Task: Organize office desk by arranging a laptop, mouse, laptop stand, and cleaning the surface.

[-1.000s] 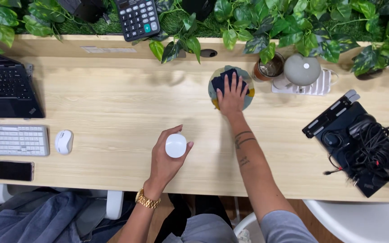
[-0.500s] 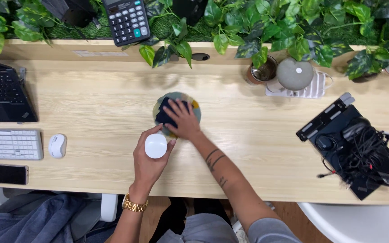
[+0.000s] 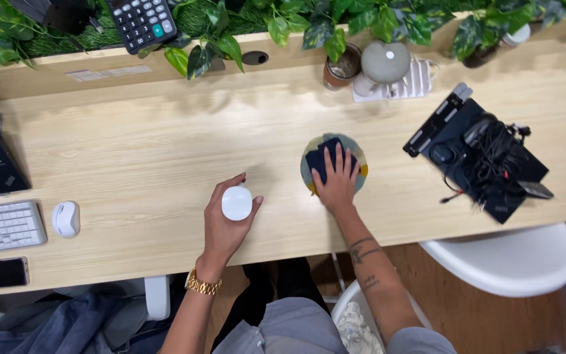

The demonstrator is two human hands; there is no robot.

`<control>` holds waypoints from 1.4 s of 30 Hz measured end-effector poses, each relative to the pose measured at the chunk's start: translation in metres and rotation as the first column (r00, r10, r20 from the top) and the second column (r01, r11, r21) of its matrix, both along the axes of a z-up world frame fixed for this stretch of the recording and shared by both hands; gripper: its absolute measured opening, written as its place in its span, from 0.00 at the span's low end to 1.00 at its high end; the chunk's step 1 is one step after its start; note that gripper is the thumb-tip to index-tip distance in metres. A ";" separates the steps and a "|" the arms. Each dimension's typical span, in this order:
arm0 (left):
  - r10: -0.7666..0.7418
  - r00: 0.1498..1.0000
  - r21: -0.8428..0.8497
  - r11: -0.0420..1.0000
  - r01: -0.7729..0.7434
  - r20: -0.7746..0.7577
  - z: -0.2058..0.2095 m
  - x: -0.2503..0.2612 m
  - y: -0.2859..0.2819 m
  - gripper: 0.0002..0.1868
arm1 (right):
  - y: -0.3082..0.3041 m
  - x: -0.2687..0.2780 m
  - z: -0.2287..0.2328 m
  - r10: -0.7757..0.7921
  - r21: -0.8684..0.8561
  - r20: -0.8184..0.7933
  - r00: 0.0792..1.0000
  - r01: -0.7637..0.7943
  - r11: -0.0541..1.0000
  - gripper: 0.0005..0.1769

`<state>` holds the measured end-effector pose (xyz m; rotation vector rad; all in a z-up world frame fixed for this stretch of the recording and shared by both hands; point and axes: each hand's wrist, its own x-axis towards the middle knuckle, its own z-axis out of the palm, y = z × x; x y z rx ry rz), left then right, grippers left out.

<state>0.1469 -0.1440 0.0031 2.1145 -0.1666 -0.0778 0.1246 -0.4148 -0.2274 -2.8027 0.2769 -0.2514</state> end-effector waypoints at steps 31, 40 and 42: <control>0.125 0.992 -0.096 0.987 -0.127 -0.035 0.004 -0.036 0.077 0.32 | 0.044 0.143 -0.030 0.135 -0.026 -0.059 0.989 -0.137 0.990 0.38; 0.311 0.950 -0.030 0.949 -0.312 -0.037 -0.006 -0.035 0.103 0.32 | 0.178 0.219 -0.058 0.301 -0.108 -0.085 0.950 -0.309 0.945 0.40; 0.332 0.943 -0.060 0.942 -0.330 0.016 -0.010 -0.036 0.107 0.33 | 0.210 0.199 -0.050 0.440 -0.080 0.033 0.898 -0.436 0.896 0.39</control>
